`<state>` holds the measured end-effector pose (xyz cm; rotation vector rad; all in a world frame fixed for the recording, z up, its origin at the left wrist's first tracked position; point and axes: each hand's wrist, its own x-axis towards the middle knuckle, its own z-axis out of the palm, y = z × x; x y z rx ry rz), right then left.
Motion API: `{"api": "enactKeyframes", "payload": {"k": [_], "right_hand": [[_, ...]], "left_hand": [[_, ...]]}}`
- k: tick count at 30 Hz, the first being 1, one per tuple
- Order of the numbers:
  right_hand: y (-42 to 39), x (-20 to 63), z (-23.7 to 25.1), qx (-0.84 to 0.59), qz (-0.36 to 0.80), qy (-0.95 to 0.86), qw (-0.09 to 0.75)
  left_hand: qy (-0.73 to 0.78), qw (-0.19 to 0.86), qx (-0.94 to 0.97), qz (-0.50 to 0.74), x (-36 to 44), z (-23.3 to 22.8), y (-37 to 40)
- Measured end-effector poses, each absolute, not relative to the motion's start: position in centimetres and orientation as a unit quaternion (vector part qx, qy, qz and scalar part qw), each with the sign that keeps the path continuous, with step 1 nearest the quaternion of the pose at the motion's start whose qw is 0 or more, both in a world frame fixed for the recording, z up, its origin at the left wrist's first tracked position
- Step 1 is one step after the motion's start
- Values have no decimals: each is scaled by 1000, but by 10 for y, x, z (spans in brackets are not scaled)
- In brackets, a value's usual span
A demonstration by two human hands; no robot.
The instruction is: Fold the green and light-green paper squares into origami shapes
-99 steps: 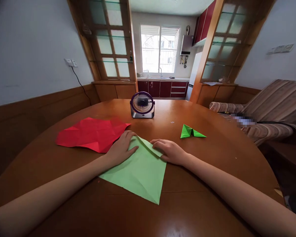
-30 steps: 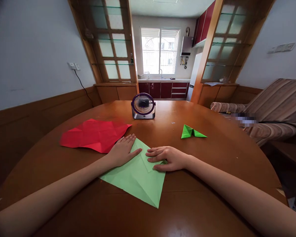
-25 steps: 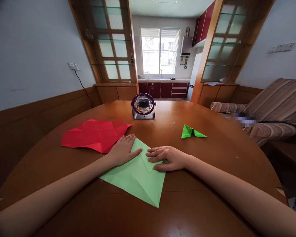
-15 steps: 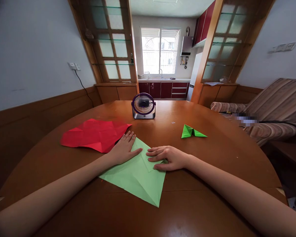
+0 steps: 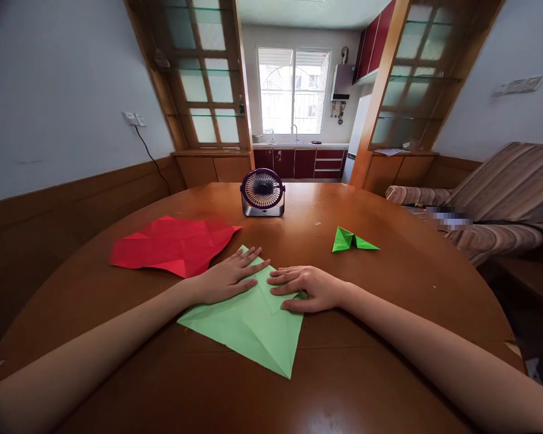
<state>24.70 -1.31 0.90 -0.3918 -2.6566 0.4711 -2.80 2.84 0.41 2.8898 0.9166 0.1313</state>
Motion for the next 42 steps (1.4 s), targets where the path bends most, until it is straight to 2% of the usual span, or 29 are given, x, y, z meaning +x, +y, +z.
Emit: {"api": "enactKeyframes", "payload": {"k": [8, 19, 42], "right_hand": [[-14, 247, 10, -139, 154, -957, 201], [-17, 245, 10, -136, 118, -963, 201], [-3, 245, 9, -158, 90, -962, 204]], "left_hand": [[279, 44, 958, 56, -29, 6, 27], [254, 82, 963, 32, -26, 14, 21], [319, 14, 947, 37, -21, 3, 38]]}}
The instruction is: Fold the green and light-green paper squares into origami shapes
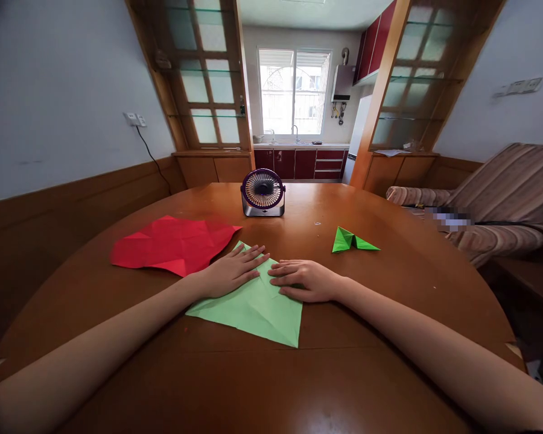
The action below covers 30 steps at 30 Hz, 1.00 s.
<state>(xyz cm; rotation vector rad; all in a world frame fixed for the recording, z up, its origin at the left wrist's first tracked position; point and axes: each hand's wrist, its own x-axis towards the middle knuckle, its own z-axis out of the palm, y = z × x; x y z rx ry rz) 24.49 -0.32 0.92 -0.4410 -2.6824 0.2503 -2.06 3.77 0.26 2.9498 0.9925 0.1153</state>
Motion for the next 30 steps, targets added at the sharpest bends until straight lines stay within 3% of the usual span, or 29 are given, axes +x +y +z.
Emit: {"api": "enactKeyframes", "payload": {"k": [16, 30], "right_hand": [[-6, 246, 6, -136, 77, -965, 211], [-7, 248, 5, -138, 112, -959, 222]], "left_hand": [[264, 59, 961, 53, -22, 3, 38], [362, 71, 927, 64, -12, 8, 35]]}}
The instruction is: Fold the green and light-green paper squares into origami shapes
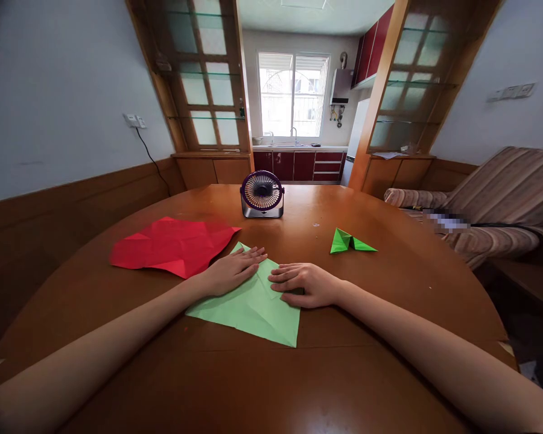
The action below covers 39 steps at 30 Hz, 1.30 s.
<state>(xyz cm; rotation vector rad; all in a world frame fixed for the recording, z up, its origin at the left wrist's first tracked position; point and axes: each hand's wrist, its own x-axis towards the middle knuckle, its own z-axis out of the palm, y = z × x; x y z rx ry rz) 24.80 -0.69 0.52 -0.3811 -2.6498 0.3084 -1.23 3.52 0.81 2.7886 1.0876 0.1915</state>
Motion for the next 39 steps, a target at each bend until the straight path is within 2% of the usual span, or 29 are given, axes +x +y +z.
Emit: {"api": "enactKeyframes", "payload": {"k": [7, 15, 25, 33, 39], "right_hand": [[-7, 248, 4, -144, 131, -954, 228], [-7, 248, 5, -150, 139, -952, 227], [-7, 248, 6, -147, 140, -952, 228], [-6, 247, 6, -150, 143, -951, 228], [-4, 247, 5, -143, 147, -951, 232]], "left_hand": [[427, 89, 894, 108, -5, 1, 33], [507, -19, 856, 100, -3, -8, 36], [542, -40, 835, 85, -6, -12, 47], [537, -66, 836, 93, -7, -14, 49], [433, -129, 883, 128, -5, -4, 33]]}}
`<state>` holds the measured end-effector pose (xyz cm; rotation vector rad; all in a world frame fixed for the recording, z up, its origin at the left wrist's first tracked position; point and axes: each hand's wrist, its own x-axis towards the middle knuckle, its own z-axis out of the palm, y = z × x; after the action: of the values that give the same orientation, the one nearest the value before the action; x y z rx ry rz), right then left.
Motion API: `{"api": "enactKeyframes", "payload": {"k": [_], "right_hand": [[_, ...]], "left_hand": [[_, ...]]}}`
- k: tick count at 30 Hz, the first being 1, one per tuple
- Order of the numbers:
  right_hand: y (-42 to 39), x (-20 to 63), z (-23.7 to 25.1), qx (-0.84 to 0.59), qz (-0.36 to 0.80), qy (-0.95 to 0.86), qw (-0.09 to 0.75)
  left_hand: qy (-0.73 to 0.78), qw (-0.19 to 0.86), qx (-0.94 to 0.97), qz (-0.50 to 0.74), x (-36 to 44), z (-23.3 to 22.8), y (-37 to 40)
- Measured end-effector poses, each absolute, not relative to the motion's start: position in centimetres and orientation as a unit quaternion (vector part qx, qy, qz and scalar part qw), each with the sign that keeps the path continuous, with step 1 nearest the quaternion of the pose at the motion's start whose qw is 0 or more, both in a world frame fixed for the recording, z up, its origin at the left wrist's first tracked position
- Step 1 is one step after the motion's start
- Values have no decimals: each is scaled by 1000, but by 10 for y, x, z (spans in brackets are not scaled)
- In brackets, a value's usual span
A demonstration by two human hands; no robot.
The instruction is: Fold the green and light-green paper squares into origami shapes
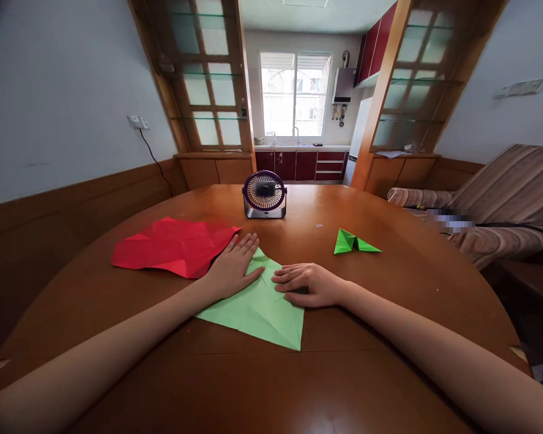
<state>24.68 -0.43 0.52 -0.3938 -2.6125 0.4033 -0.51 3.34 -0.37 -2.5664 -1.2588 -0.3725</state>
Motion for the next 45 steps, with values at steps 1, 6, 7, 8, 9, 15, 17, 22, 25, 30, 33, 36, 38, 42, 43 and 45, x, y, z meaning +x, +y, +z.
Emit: {"api": "enactKeyframes", "payload": {"k": [1, 6, 7, 8, 9, 15, 17, 22, 25, 30, 33, 36, 38, 42, 43, 45], "right_hand": [[-4, 247, 5, -142, 146, -951, 232], [-5, 247, 5, -148, 145, -949, 238], [-6, 246, 5, -149, 146, -949, 237], [-6, 246, 6, -149, 147, -949, 236], [-6, 246, 6, -149, 148, -949, 235], [-5, 246, 5, -149, 152, -947, 240], [-5, 247, 5, -149, 152, -947, 239], [-5, 246, 6, -151, 153, -948, 236], [-6, 246, 6, -149, 152, -948, 237], [-5, 247, 5, -146, 157, -947, 240], [-5, 247, 5, -147, 154, -948, 239], [-5, 248, 5, -149, 151, -949, 232], [-6, 248, 6, -151, 152, -949, 233], [-7, 248, 6, -156, 152, -947, 238], [-7, 248, 6, -156, 152, -947, 237], [-7, 247, 6, -157, 152, -947, 235]], "left_hand": [[-424, 149, -883, -136, -4, -2, 30], [-388, 204, -887, -148, 3, 5, 16], [-384, 207, -888, -148, 4, 7, 15], [-380, 207, -890, -144, 5, 7, 14], [-378, 201, -893, -137, 5, 8, 13], [-392, 165, -895, -132, 4, 1, 17], [-388, 189, -890, -147, 3, 0, 17], [-371, 172, -903, -130, 4, 0, 16], [-394, 143, -899, -126, 2, -4, 20], [-438, 35, -895, -73, -1, -10, 29], [-409, -1, -909, -78, -2, -10, 30], [-387, -15, -918, -87, -4, -8, 31], [-408, -21, -908, -90, -6, -7, 34], [-481, -11, -872, -93, -11, -8, 46], [-491, -5, -866, -93, -12, -8, 48], [-500, 13, -861, -94, -12, -9, 51]]}}
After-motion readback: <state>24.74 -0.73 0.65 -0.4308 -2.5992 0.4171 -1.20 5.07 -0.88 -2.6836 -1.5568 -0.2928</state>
